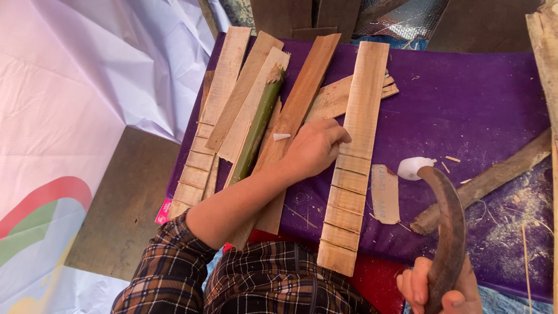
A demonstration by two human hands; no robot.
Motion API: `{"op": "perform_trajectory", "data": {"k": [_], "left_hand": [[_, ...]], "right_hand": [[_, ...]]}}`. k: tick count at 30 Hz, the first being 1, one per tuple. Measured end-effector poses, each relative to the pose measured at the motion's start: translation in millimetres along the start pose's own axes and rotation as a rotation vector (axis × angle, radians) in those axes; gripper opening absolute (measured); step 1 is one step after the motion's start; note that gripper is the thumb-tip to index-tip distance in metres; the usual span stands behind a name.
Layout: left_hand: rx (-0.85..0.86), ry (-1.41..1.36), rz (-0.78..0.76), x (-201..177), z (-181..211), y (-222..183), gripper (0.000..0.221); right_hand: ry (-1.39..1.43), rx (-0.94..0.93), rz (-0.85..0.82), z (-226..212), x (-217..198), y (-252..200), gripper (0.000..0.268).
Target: Shaving wood strips with a curved blade and applying glue to wooden slats
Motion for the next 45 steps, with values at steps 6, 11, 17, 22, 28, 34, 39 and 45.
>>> {"op": "perform_trajectory", "data": {"k": [6,11,17,22,28,34,39,45], "left_hand": [[-0.043,0.099,-0.104,-11.5,7.9,-11.0,0.043],[0.118,0.410,-0.216,31.7,30.5,-13.9,0.027],[0.101,0.431,-0.163,22.5,37.6,-12.4,0.036],[0.040,0.258,-0.074,11.2,36.0,-30.8,0.009],[-0.074,0.029,-0.159,34.0,7.0,-23.0,0.007],[-0.199,0.071,-0.389,53.8,6.5,-5.2,0.006],[-0.262,0.134,-0.460,61.5,6.6,2.0,0.012],[-0.300,0.206,-0.584,64.3,5.6,9.8,0.014]], "right_hand": [[0.028,-0.012,-0.087,6.4,10.1,2.5,0.062],[-0.121,0.058,0.138,10.0,4.1,-4.1,0.047],[-0.105,0.031,0.084,9.5,6.5,-2.7,0.047],[-0.153,0.028,0.127,10.5,6.6,-4.5,0.049],[-0.195,0.064,0.207,10.9,20.8,0.2,0.052],[-0.199,0.053,0.209,11.2,21.9,3.8,0.060],[-0.183,0.068,0.193,14.1,20.6,5.4,0.059],[-0.254,0.056,0.201,8.9,30.3,12.0,0.084]]}}
Point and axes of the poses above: each hand's wrist, its own y-axis towards the middle knuckle, its own x-axis out of the palm, z = x × y, the point moved 10 cm from there along y, towards the middle knuckle, and after that the axes turned 9 degrees about -z, right-handed, at the moved point
